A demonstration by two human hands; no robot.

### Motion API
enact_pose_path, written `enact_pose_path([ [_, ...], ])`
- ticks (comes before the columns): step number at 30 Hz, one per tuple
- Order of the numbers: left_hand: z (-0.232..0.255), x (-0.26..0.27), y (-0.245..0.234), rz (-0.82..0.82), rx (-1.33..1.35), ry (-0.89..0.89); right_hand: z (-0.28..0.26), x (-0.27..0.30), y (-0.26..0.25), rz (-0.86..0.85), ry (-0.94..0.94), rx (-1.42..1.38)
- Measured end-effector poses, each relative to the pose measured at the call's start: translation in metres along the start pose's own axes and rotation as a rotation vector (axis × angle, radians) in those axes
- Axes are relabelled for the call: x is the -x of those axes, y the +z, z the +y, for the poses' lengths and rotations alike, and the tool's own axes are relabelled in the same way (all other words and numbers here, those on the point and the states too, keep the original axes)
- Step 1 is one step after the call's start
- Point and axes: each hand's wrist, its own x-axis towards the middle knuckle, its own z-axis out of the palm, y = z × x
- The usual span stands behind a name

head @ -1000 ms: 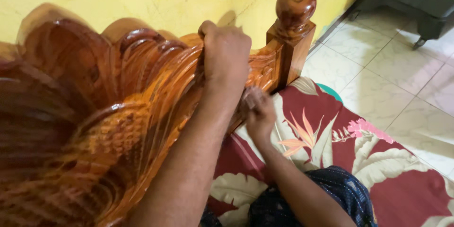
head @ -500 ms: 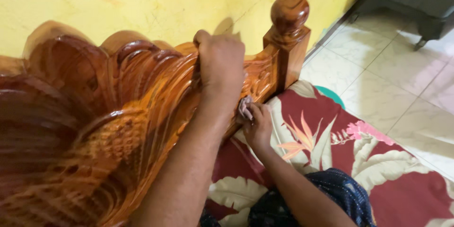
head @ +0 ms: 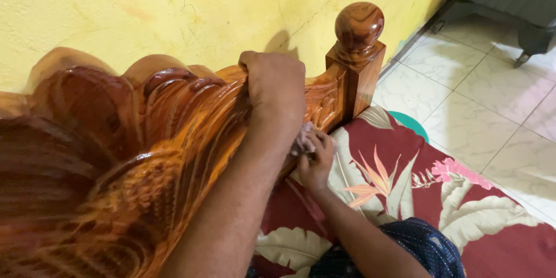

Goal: The person wipes the carved wooden headboard of a bed using a cloth. They move the cloth across the surface and into the carved details to remove dust or dirt.

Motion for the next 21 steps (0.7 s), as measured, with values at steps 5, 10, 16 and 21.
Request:
enact_pose_path([
  [5, -0.001, 0.005, -0.003, 0.005, -0.028, 0.007, -0.011, -0.011, 0.012, 0.089, 0.467, -0.255],
  [10, -0.006, 0.003, -0.015, -0.154, 0.027, 0.052, -0.088, -0.051, -0.009, -0.207, 0.170, -0.176],
  [16, -0.007, -0.012, -0.018, -0.174, 0.095, 0.097, -0.036, -0.055, -0.014, -0.024, -0.248, 0.328],
  [21, -0.008, -0.024, -0.026, -0.329, 0.103, 0.102, 0.027, -0.064, -0.021, 0.149, 0.217, 0.288],
])
